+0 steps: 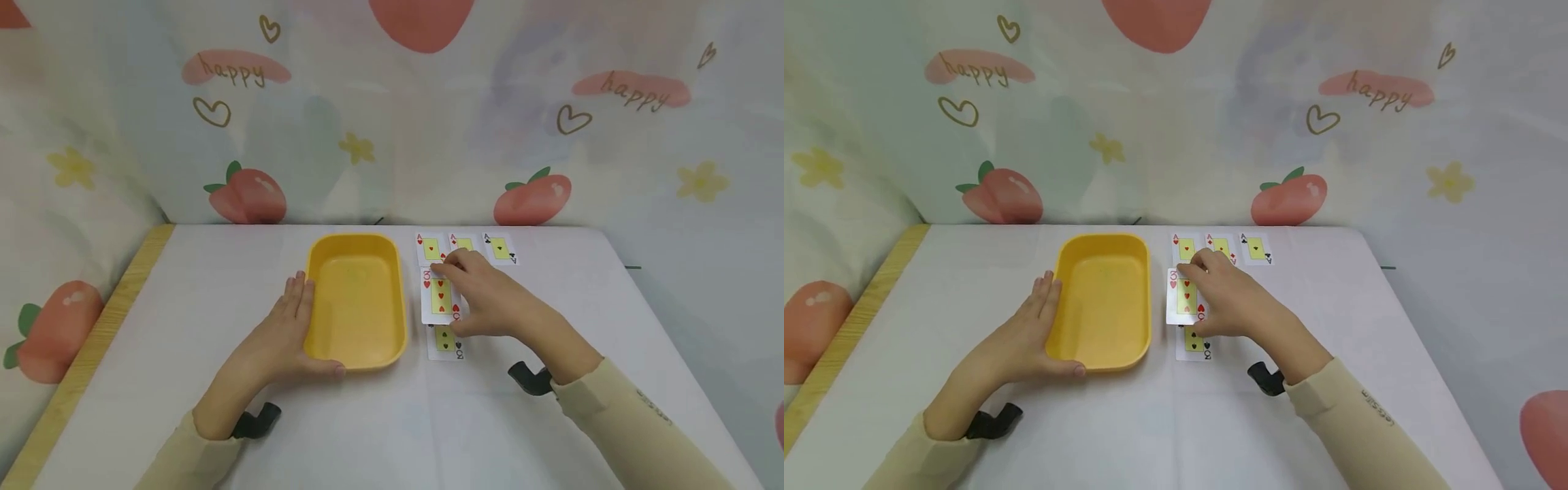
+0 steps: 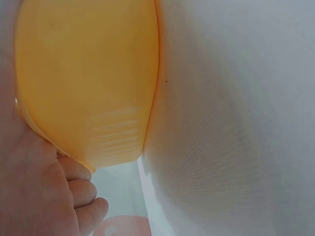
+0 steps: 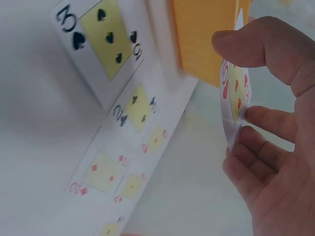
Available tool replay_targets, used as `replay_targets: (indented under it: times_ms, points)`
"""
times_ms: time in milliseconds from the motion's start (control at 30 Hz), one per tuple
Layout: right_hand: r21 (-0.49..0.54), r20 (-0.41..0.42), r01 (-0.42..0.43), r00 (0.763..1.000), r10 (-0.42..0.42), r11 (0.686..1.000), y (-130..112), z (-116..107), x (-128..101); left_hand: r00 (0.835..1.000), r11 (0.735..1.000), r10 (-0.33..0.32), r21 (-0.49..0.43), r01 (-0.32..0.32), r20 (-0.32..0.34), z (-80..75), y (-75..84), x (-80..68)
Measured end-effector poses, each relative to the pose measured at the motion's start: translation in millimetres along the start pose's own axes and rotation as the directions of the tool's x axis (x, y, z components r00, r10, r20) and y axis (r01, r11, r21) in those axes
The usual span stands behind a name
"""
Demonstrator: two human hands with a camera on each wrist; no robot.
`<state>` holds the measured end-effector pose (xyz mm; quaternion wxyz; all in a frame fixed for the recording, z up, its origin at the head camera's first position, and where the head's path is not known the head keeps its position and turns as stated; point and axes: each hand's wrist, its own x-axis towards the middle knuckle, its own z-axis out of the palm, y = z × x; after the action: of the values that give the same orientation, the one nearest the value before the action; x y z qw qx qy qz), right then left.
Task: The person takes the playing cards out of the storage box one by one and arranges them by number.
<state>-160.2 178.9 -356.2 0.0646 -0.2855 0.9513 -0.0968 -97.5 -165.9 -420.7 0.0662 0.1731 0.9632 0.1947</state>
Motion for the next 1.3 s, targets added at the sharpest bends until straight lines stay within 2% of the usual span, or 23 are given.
replay_targets:
  times_ms: [200,467,667,1300]
  points:
    - [0.018,0.013,-0.055,0.998,0.055,0.998,12.6,7.5,-13.3,1.000,1.000,-0.008,-0.027,0.008,0.005,-0.3,-1.2,1.6]
    - [0.023,0.024,-0.079,0.997,0.078,0.997,36.3,23.5,-33.6,1.000,0.999,-0.008,-0.043,0.008,-0.002,6.3,-0.3,0.9]
    - [0.029,0.032,-0.088,0.996,0.087,0.996,47.7,34.0,-38.0,1.000,1.000,-0.013,-0.001,0.013,-0.009,4.8,-0.8,0.3]
    - [0.024,0.087,-0.110,0.990,0.108,0.994,67.5,55.1,-55.4,1.000,1.000,-0.024,-0.019,0.024,0.013,-0.9,3.9,-0.2]
